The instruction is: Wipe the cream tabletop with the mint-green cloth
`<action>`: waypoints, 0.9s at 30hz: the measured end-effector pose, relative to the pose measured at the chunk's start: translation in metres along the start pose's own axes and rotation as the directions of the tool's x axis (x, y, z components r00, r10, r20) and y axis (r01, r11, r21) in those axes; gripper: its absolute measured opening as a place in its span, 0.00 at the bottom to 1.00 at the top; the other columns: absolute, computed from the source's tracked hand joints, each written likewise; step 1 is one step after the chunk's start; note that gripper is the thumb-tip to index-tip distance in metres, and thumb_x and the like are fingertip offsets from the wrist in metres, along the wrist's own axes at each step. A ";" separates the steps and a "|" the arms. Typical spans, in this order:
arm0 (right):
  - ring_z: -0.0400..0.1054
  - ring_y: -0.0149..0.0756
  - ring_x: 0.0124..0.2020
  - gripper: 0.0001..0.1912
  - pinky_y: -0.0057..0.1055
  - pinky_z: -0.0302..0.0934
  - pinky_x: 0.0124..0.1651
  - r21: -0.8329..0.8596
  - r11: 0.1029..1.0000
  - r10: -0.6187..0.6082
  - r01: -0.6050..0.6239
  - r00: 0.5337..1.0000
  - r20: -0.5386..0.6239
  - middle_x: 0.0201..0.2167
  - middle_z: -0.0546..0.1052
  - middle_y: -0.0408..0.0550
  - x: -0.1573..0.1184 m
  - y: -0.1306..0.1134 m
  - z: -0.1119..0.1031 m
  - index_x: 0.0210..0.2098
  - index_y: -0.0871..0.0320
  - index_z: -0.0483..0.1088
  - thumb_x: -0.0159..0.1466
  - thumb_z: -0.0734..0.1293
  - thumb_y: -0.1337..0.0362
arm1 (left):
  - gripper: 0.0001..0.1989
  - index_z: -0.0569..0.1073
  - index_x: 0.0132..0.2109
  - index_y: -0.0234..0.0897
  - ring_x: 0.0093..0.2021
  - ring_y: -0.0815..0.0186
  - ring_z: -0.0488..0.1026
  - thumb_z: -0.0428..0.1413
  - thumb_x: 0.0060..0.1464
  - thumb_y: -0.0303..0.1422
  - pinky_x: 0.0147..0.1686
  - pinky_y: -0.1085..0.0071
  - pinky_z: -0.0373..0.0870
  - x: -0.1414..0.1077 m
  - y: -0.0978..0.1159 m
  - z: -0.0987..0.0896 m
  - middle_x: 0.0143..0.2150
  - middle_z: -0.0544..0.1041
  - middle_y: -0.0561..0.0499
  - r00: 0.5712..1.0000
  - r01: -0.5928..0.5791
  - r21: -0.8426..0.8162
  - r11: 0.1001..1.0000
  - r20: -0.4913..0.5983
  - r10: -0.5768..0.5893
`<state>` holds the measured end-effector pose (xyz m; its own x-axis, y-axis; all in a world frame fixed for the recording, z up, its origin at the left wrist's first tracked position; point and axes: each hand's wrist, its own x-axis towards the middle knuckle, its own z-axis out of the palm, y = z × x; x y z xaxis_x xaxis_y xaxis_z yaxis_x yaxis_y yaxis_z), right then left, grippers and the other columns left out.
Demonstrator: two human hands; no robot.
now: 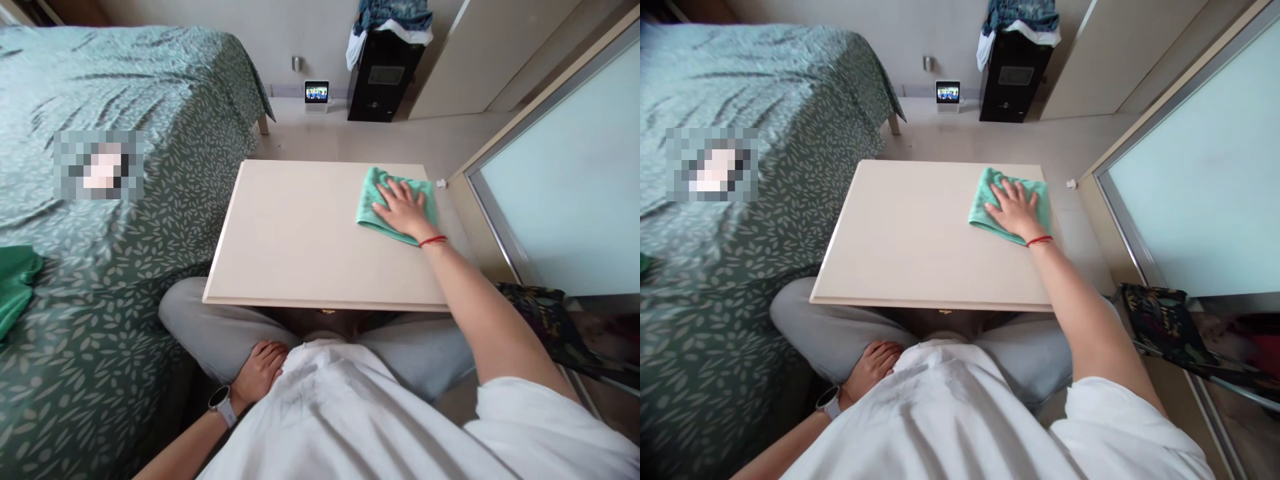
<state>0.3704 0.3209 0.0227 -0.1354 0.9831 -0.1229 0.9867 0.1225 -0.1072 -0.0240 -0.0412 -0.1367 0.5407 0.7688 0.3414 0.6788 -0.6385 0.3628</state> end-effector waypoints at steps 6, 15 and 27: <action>0.47 0.81 0.83 0.41 0.89 0.58 0.66 0.020 0.943 0.332 -0.332 0.932 -0.144 0.86 0.50 0.71 -0.044 0.032 0.023 0.86 0.58 0.54 0.81 0.48 0.45 | 0.23 0.80 0.53 0.33 0.56 0.63 0.79 0.40 0.81 0.31 0.67 0.61 0.61 0.003 0.001 -0.003 0.54 0.84 0.49 1.000 0.009 -0.008 1.000 0.029 -0.009; 0.44 0.87 0.83 0.42 0.96 0.44 0.69 0.050 0.992 0.118 -0.113 0.986 -0.114 0.86 0.50 0.73 -0.037 -0.115 0.021 0.85 0.63 0.56 0.80 0.54 0.47 | 0.24 0.80 0.53 0.33 0.56 0.63 0.79 0.39 0.83 0.32 0.66 0.61 0.62 0.005 0.001 -0.004 0.53 0.85 0.49 1.000 -0.004 -0.009 1.000 0.011 0.005; 0.37 0.74 0.87 0.40 0.85 0.42 0.79 0.046 0.768 -0.639 0.638 0.769 0.013 0.88 0.47 0.57 -0.042 -0.336 0.027 0.86 0.52 0.56 0.81 0.57 0.43 | 0.21 0.77 0.55 0.34 0.55 0.64 0.79 0.39 0.84 0.32 0.66 0.60 0.64 0.002 -0.001 -0.002 0.53 0.85 0.49 0.999 -0.038 0.024 0.999 -0.004 0.038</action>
<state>0.0426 0.2348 0.0372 -0.7362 0.6757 -0.0386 0.6675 0.7155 -0.2061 -0.0242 -0.0390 -0.1344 0.5643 0.7435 0.3587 0.6694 -0.6665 0.3282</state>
